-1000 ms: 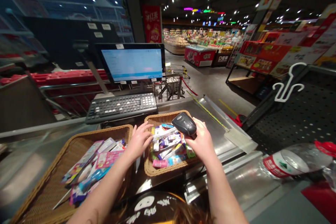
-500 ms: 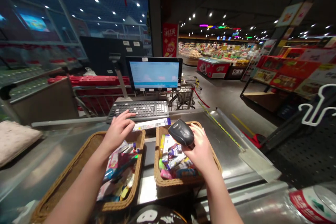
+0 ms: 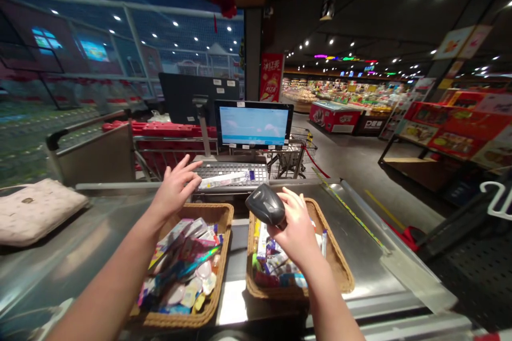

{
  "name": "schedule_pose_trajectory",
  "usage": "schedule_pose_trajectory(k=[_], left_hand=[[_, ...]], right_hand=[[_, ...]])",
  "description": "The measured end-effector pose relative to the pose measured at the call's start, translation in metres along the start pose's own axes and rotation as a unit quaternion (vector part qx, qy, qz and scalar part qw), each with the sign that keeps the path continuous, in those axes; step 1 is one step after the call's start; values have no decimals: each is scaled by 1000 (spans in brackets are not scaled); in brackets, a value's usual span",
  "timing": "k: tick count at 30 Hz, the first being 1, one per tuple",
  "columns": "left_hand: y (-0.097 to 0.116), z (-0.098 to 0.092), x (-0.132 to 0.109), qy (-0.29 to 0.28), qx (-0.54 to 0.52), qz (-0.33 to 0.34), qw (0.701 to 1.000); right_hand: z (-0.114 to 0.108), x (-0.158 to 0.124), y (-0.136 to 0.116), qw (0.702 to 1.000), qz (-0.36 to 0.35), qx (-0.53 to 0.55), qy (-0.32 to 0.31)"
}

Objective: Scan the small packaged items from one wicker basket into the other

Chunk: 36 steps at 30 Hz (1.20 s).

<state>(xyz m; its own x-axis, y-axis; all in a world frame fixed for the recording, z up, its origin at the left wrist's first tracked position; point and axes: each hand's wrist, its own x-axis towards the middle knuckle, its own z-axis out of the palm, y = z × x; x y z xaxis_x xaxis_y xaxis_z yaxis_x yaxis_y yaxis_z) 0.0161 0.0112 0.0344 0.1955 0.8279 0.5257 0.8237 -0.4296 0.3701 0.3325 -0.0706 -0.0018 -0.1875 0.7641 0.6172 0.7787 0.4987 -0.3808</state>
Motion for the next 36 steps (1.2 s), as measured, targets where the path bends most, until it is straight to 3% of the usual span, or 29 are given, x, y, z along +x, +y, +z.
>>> schedule_pose_trajectory(k=[21,36], left_hand=[[-33,-14,-24,-21,8,-34,999],[-79,2,-97,-57,-1,-153,987]], right_hand=[[25,4,-22,999,-17,21,-36],[50,5,-37,995,-47,42,-81]])
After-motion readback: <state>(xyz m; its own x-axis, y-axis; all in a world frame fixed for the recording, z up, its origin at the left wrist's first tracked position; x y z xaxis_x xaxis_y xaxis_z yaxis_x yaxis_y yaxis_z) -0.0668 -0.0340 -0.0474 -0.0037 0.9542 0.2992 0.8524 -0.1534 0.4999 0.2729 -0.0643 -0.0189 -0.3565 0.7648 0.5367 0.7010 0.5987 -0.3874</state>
